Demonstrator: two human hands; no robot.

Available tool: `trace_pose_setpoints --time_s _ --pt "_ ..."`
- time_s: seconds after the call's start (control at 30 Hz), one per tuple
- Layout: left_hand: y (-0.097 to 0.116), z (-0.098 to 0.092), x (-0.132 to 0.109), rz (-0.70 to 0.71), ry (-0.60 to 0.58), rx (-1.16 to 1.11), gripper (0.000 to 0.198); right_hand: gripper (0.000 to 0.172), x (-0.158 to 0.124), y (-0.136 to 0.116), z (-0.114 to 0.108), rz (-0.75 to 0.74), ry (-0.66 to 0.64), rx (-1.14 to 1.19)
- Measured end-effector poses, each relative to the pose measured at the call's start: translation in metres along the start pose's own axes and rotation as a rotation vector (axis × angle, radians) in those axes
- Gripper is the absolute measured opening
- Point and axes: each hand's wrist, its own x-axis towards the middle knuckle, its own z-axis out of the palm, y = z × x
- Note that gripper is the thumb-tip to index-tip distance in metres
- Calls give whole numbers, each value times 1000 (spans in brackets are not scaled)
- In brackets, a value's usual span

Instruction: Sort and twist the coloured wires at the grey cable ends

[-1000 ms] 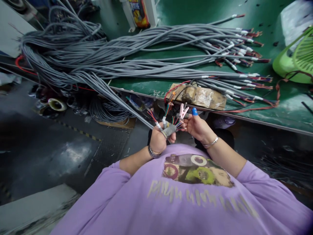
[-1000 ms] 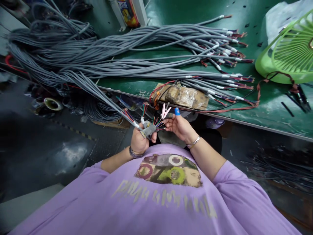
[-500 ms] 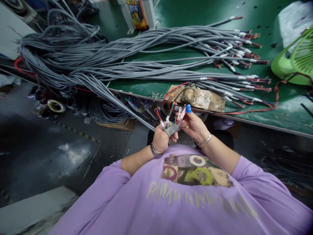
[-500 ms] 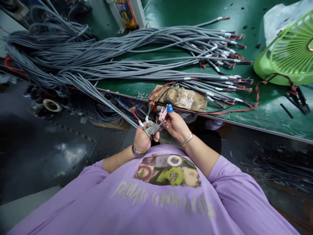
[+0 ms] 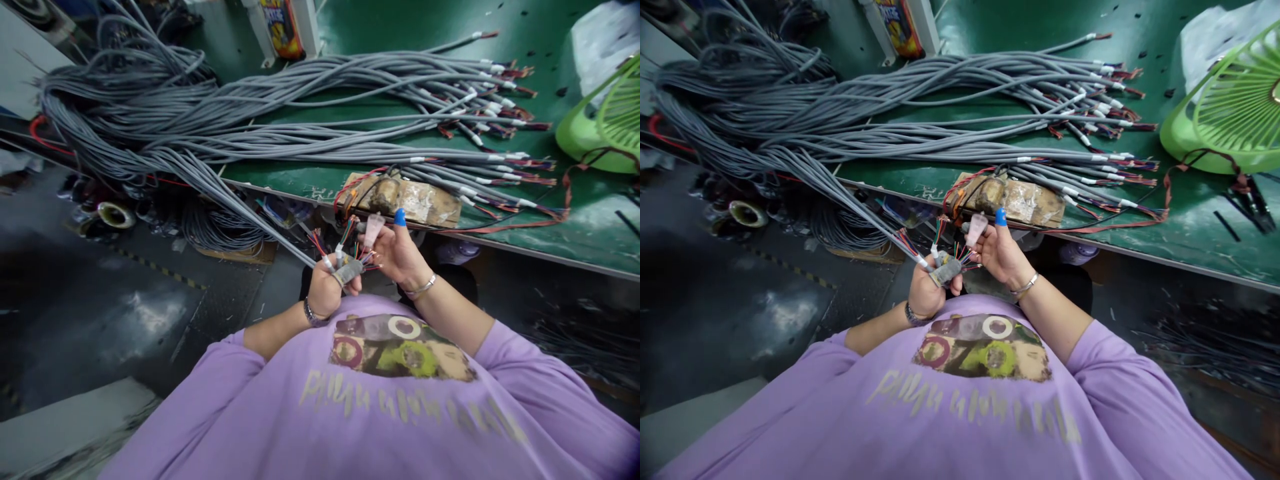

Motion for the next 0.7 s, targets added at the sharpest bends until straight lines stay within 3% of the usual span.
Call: trace_pose_setpoints --time_s 0.2,0.4,0.7 --pt "3 4 3 47 21 -7 37 43 -1 -1 3 -22 9 9" --pt "2 9 9 44 26 -3 35 49 4 5 -3 -71 10 16" --pt "-1 8 11 34 25 -9 36 55 18 13 -6 -35 -93 74"
